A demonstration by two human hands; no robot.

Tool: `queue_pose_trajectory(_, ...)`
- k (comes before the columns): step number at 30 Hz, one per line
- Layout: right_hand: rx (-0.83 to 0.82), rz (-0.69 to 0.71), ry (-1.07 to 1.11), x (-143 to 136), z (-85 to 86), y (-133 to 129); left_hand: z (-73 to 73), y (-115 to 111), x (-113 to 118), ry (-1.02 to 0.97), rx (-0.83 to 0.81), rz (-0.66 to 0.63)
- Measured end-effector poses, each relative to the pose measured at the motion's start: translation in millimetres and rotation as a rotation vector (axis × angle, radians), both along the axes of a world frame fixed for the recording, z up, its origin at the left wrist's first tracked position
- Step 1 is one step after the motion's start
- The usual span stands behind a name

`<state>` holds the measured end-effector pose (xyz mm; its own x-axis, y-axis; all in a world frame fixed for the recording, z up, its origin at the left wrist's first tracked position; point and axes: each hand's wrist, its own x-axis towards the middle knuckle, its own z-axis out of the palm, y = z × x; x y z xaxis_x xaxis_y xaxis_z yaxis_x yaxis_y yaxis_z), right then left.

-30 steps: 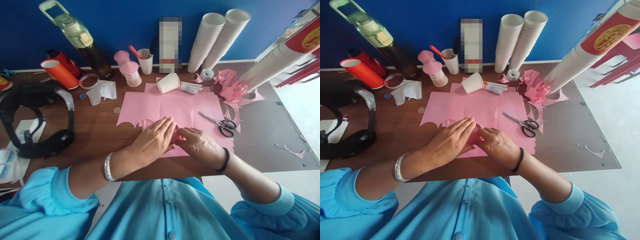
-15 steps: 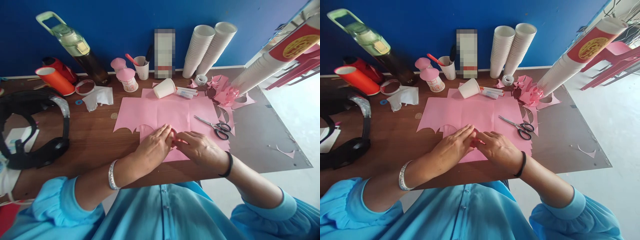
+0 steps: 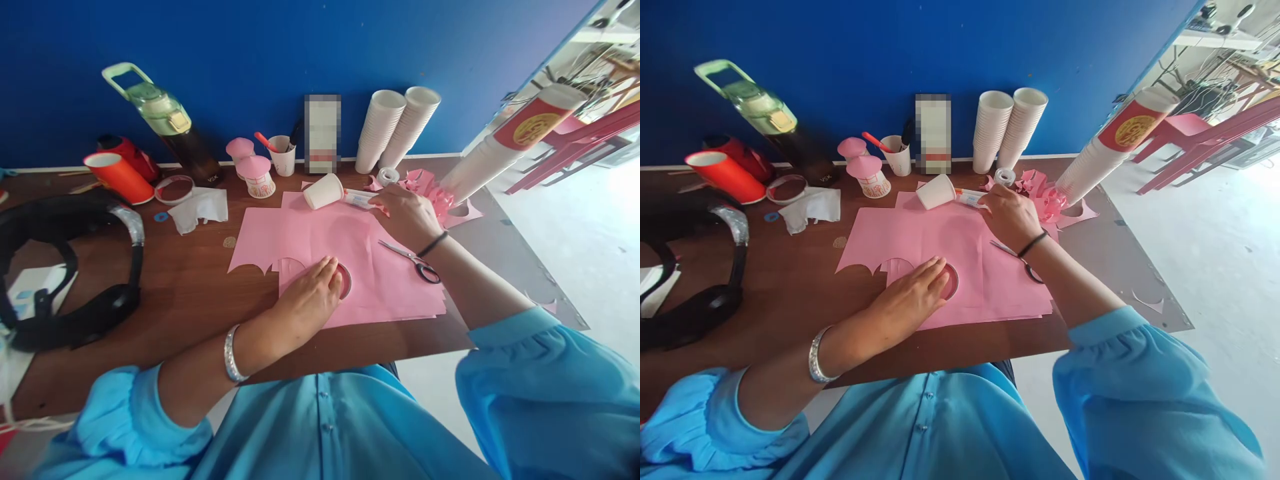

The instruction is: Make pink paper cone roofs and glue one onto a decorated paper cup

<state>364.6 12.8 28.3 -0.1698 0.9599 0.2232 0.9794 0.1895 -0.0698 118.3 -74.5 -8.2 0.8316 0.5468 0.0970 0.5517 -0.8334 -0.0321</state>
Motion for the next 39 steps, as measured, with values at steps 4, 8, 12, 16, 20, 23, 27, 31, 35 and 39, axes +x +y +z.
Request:
queue_pose_trajectory(4, -0.098, -0.104, -0.063, -2.0, -1.8, 37.1, 0.0, 1.9, -0.2, -0.045, -0.030, 0.010)
queue_pose_trajectory(8, -0.181, -0.131, -0.112, 1.4, -2.5, 61.7, -1.0, 3.8, -0.4, -0.071, -0.027, 0.014)
queue_pose_trajectory(12, -0.222, -0.127, -0.150, 4.3, -5.6, 73.0, -2.8, 4.2, -1.2, -0.096, -0.035, 0.024)
queue_pose_trajectory(16, -0.276, -0.098, -0.194, 6.0, -6.6, 75.0, 3.9, 3.2, -2.2, -0.121, -0.094, 0.039)
queue_pose_trajectory(20, -0.302, -0.092, -0.221, 8.1, -3.8, 74.6, 14.4, 2.7, -2.8, -0.127, -0.158, 0.059)
queue_pose_trajectory(23, -0.294, -0.108, -0.234, 13.9, -0.4, 71.1, 16.3, 3.0, -2.6, -0.130, -0.155, 0.058)
queue_pose_trajectory(27, -0.139, -0.189, -0.080, 28.8, 3.6, 49.5, 13.2, 3.3, -3.3, -0.110, -0.099, 0.046)
queue_pose_trajectory(31, 0.002, -0.128, 0.408, 35.7, 4.3, 5.8, 12.5, 3.5, -4.4, -0.063, -0.062, 0.023)
queue_pose_trajectory(35, -0.080, 0.056, 0.731, 25.4, 2.6, -34.9, 13.7, 4.9, -4.5, -0.068, -0.045, -0.011)
queue_pose_trajectory(39, -0.137, 0.125, 0.774, 13.2, -1.9, -50.7, 15.7, 6.6, -3.9, -0.125, -0.048, -0.012)
